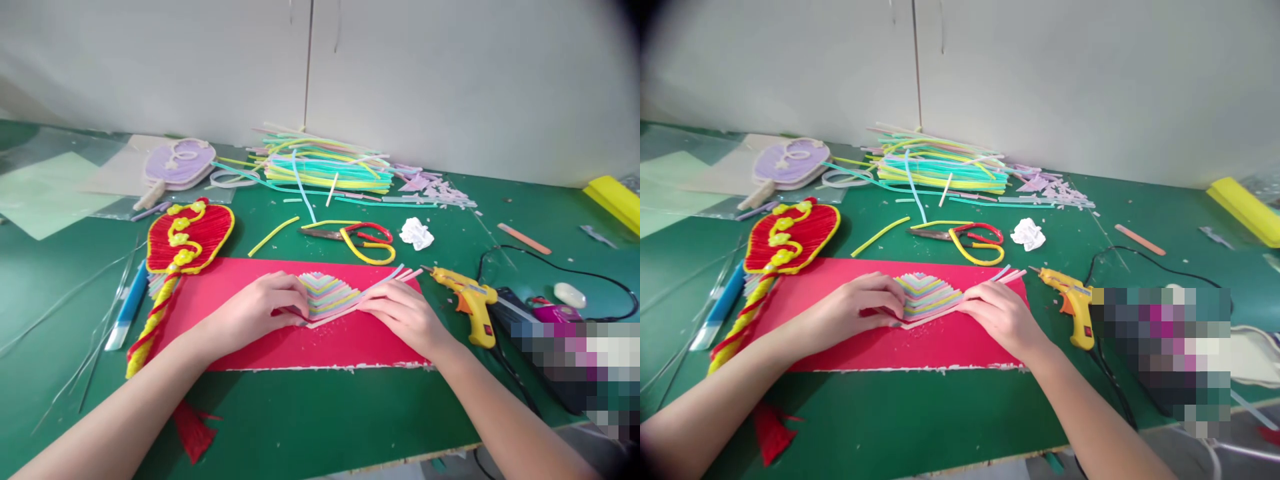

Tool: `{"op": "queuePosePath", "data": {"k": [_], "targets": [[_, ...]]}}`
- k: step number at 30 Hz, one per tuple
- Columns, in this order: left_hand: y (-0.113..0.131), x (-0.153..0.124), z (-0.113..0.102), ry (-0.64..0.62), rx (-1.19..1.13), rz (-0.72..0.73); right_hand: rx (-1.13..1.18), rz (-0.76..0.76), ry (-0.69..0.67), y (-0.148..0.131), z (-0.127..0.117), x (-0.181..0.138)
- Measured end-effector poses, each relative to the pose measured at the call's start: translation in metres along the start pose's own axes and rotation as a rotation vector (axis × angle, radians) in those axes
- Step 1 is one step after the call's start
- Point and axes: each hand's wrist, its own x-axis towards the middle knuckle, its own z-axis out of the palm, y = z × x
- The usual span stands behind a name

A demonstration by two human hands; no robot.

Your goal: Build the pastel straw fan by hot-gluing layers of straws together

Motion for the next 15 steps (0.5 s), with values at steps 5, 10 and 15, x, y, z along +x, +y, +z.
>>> {"op": "queuePosePath", "data": {"k": [5,10,15], "targets": [[-0.0044,0.0,0.0003,0.014,-0.008,0.011,-0.005,0.019,0.01,0.0022,0.0011,0.0009],[-0.0065,0.0003,0.0035,0.027,-0.012,0.027,0.032,0.015,-0.015,0.0065,0.0026,-0.0001],[-0.0059,0.0009,0.0065,0.037,0.022,0.048,0.064,0.048,-0.053,0.0069,0.0026,-0.0008]]}}
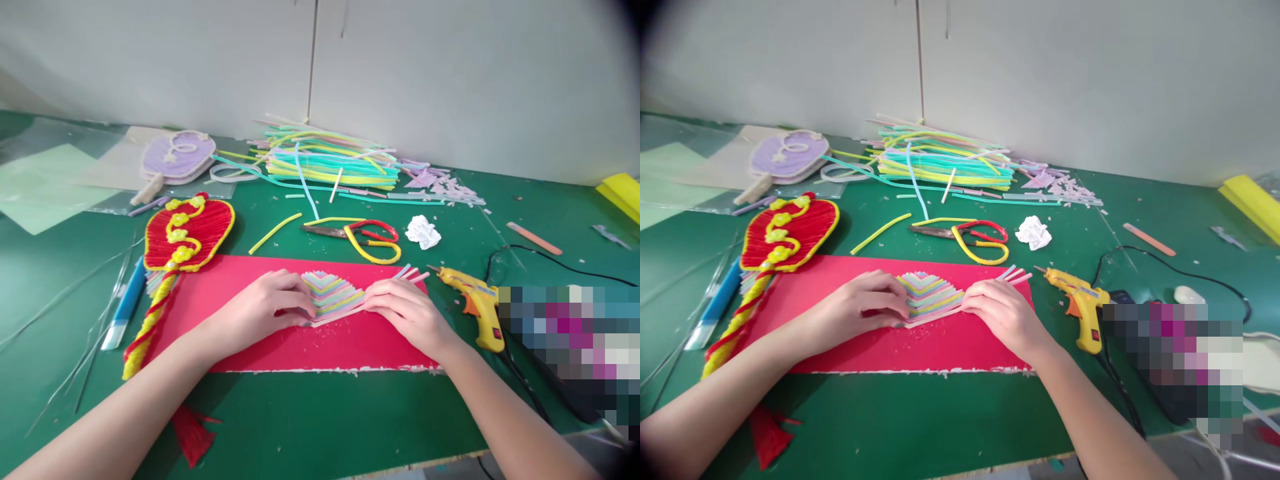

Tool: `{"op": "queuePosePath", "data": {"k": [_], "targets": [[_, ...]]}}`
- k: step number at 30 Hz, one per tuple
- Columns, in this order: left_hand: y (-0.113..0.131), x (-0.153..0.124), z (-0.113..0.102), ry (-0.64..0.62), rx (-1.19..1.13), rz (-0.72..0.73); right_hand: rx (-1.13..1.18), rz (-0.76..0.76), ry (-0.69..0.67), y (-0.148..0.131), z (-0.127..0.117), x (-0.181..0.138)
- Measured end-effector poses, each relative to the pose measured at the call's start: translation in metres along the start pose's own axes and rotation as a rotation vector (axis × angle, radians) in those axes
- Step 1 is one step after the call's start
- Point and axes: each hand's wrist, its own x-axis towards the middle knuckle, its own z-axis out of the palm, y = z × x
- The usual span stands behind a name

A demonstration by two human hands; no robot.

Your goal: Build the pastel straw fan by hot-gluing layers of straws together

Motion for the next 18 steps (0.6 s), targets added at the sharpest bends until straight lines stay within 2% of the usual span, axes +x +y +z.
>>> {"op": "queuePosePath", "data": {"k": [18], "targets": [[0.0022,0.0034,0.0038,0.016,0.052,-0.033,0.006,0.078,-0.016,-0.0031,-0.0012,-0.0004]]}}
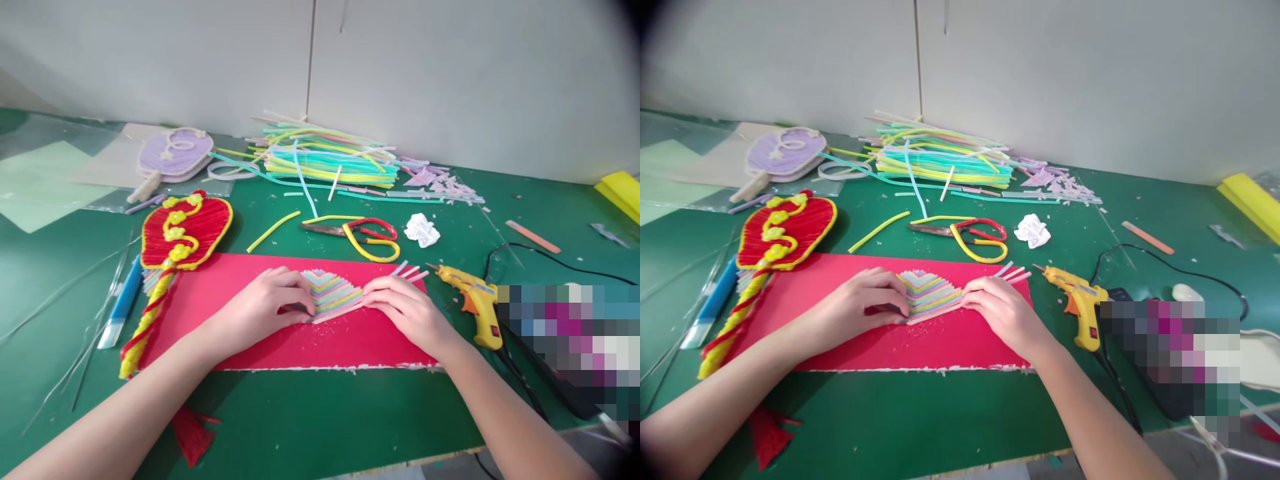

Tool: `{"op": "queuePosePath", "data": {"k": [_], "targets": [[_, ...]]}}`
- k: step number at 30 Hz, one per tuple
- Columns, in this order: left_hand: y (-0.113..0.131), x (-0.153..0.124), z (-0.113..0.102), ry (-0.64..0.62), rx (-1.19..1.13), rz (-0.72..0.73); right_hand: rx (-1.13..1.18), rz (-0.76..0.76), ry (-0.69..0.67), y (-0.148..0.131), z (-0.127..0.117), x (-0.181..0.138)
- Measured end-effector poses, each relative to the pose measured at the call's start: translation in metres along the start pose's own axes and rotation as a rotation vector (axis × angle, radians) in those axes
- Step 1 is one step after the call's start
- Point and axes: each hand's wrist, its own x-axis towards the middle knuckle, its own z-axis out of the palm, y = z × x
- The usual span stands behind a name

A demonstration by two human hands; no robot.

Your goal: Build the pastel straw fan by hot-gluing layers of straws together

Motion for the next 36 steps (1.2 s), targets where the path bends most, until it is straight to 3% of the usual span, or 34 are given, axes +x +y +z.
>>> {"op": "queuePosePath", "data": {"k": [13,36], "targets": [[-0.0014,-0.0007,0.001,0.011,-0.008,-0.012,0.112,0.072,0.046,0.0063,0.0017,0.0009],[-0.0038,0.0002,0.0009,0.023,-0.014,0.021,0.119,0.141,0.071,0.0011,0.0011,0.0065]]}}
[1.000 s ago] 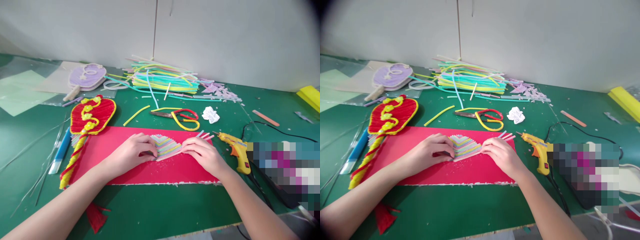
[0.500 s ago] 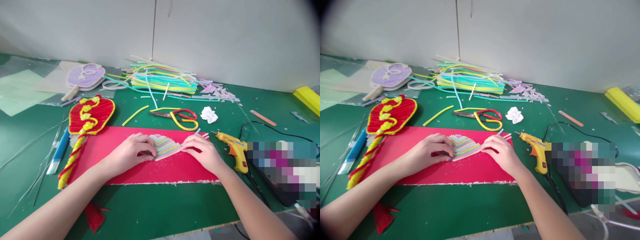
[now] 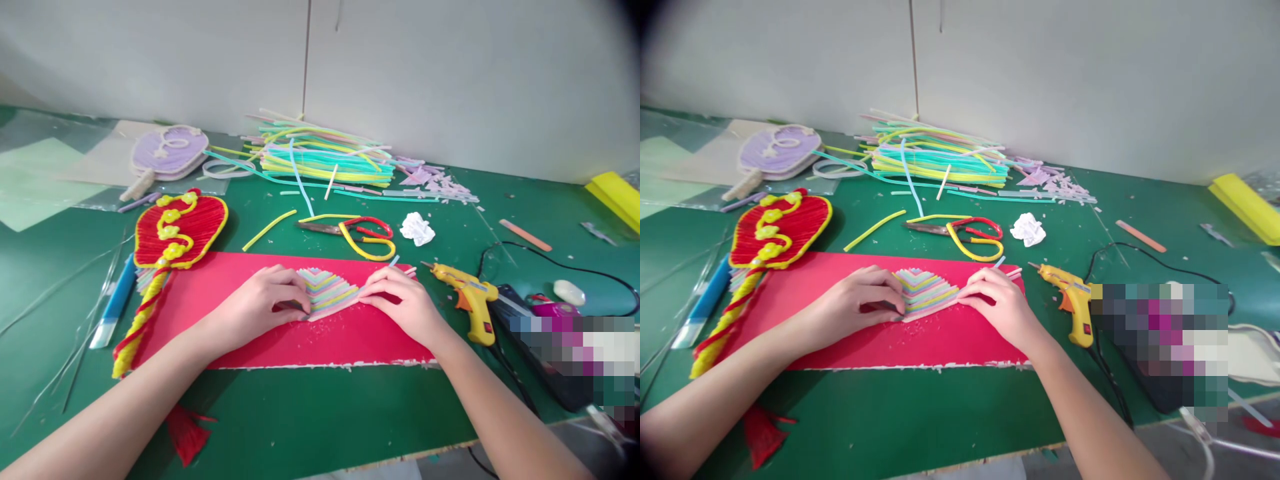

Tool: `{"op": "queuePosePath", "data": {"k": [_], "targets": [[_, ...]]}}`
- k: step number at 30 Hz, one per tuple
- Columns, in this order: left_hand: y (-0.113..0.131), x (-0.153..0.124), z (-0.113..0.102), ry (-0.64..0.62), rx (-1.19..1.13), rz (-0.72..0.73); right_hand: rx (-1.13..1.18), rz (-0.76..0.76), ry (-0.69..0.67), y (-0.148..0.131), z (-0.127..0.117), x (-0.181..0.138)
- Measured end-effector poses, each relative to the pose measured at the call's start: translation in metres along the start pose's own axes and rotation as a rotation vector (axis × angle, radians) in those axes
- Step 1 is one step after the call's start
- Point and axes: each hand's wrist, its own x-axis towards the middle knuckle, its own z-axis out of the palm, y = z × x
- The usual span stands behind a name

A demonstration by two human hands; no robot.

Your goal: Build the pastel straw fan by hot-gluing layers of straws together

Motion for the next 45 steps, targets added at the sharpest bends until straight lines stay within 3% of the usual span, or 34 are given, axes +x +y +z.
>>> {"op": "queuePosePath", "data": {"k": [15,34,40,45], "targets": [[0.002,0.001,-0.001,-0.024,-0.001,-0.033,-0.019,0.082,-0.003,-0.006,0.003,-0.001],[0.002,0.0,-0.001,0.001,-0.006,-0.004,-0.058,0.032,0.004,-0.005,0.005,-0.001],[0.0,0.0,-0.001,-0.002,-0.009,-0.004,-0.206,-0.097,0.118,-0.01,0.003,-0.003],[-0.001,-0.001,0.001,-0.004,-0.016,-0.003,-0.287,-0.296,0.085,-0.02,0.003,-0.006]]}}
